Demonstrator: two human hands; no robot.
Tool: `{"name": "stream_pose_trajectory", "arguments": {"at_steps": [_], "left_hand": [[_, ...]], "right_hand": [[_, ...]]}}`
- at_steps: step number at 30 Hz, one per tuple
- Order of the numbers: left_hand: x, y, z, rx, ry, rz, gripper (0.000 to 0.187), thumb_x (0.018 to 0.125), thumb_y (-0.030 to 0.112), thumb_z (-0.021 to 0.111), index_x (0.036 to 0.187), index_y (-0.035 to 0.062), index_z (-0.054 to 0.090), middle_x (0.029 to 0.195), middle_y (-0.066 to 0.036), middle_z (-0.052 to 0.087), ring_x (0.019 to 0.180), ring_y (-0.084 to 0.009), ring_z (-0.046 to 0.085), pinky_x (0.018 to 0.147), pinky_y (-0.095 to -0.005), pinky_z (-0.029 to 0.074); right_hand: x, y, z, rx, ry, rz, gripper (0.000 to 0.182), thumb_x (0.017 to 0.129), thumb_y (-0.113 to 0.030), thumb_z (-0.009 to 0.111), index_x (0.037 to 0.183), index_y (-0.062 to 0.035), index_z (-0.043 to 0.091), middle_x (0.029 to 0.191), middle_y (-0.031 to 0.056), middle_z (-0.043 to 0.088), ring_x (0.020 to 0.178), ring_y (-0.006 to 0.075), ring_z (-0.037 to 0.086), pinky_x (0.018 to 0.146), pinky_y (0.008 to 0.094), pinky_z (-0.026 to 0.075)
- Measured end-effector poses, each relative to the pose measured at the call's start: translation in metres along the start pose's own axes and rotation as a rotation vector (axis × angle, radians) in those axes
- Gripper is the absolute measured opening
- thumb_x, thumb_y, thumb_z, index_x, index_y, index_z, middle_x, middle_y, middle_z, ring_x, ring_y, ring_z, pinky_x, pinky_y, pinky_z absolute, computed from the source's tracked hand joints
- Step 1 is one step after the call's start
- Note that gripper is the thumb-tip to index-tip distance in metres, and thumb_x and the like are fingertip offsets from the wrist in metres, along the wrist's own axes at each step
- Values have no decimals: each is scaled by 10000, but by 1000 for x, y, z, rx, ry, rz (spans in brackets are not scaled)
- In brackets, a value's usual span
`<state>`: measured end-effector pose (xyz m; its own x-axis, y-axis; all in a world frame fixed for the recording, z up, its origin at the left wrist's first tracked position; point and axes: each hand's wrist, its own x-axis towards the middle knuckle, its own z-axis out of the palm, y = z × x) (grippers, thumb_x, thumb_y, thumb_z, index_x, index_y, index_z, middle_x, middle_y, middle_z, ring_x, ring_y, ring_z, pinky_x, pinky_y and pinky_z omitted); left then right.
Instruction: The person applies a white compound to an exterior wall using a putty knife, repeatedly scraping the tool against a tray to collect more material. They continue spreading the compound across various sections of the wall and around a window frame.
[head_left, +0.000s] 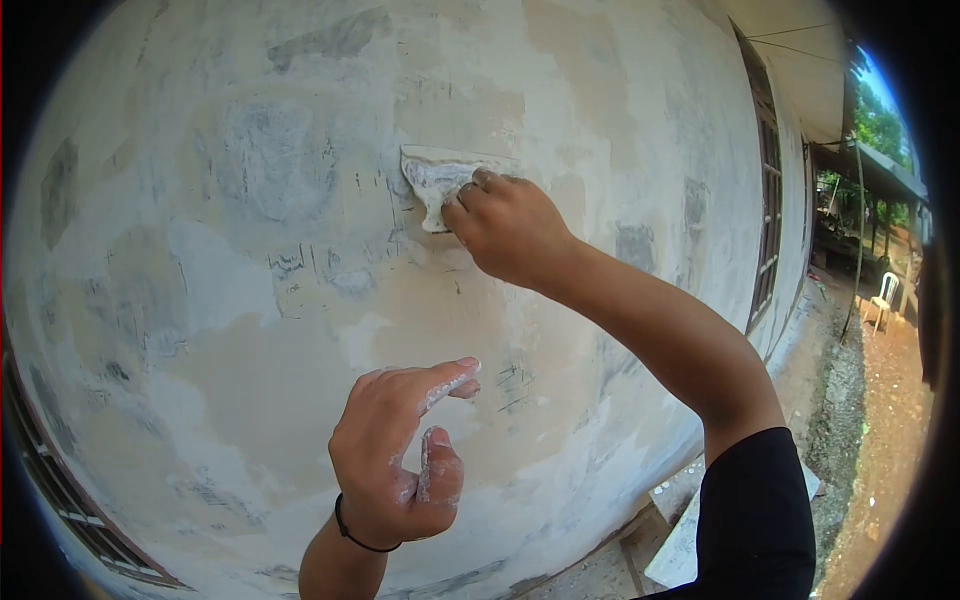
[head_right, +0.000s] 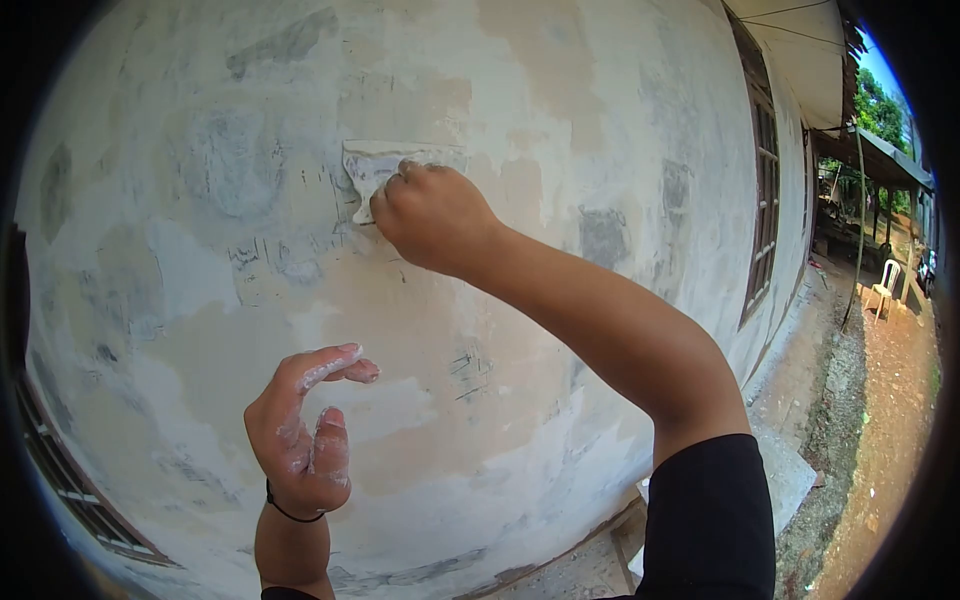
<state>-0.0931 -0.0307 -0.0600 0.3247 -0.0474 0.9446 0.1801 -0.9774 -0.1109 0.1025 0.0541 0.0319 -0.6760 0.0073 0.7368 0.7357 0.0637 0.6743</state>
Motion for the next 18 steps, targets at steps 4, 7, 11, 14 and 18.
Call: {"name": "stream_pose_trajectory", "arguments": {"at_steps": [4,7,11,14,18], "left_hand": [[-11,25,58,-188,-15,-163,349,653,38,462,973,9,598,822,-110,657,740,-248,625,749,-345,457],[-33,51,127,-401,-199,-189,277,715,48,456,963,20,575,828,-108,658,756,-269,633,742,-376,466],[-90,81,262,-686,-557,-287,251,830,199,469,1004,32,539,780,-150,621,701,-275,599,724,-394,473],[-151,115,375,-839,-760,-363,294,764,61,452,1010,-61,556,867,-156,630,742,-286,616,699,-344,499],[-226,186,504,-1052,-989,-463,306,724,-29,463,1009,-41,573,896,-164,637,790,-270,623,743,-325,488]], "right_hand": [[-80,-17,-45,206,-114,224,121,629,-26,626,741,-25,579,684,85,587,658,223,587,556,322,479],[-203,-10,-97,297,-158,606,81,649,-31,607,729,-22,595,662,127,586,670,272,592,561,343,487],[-436,-15,-228,356,-457,1581,228,664,-16,597,890,-1,620,739,175,593,692,348,576,607,378,464],[-588,-62,-330,30,-833,1654,207,662,-13,600,868,-12,625,753,161,597,722,352,572,653,384,466],[-715,-126,-388,42,-1281,1729,175,661,-29,613,833,-30,640,748,115,599,779,299,570,710,384,477]]}}
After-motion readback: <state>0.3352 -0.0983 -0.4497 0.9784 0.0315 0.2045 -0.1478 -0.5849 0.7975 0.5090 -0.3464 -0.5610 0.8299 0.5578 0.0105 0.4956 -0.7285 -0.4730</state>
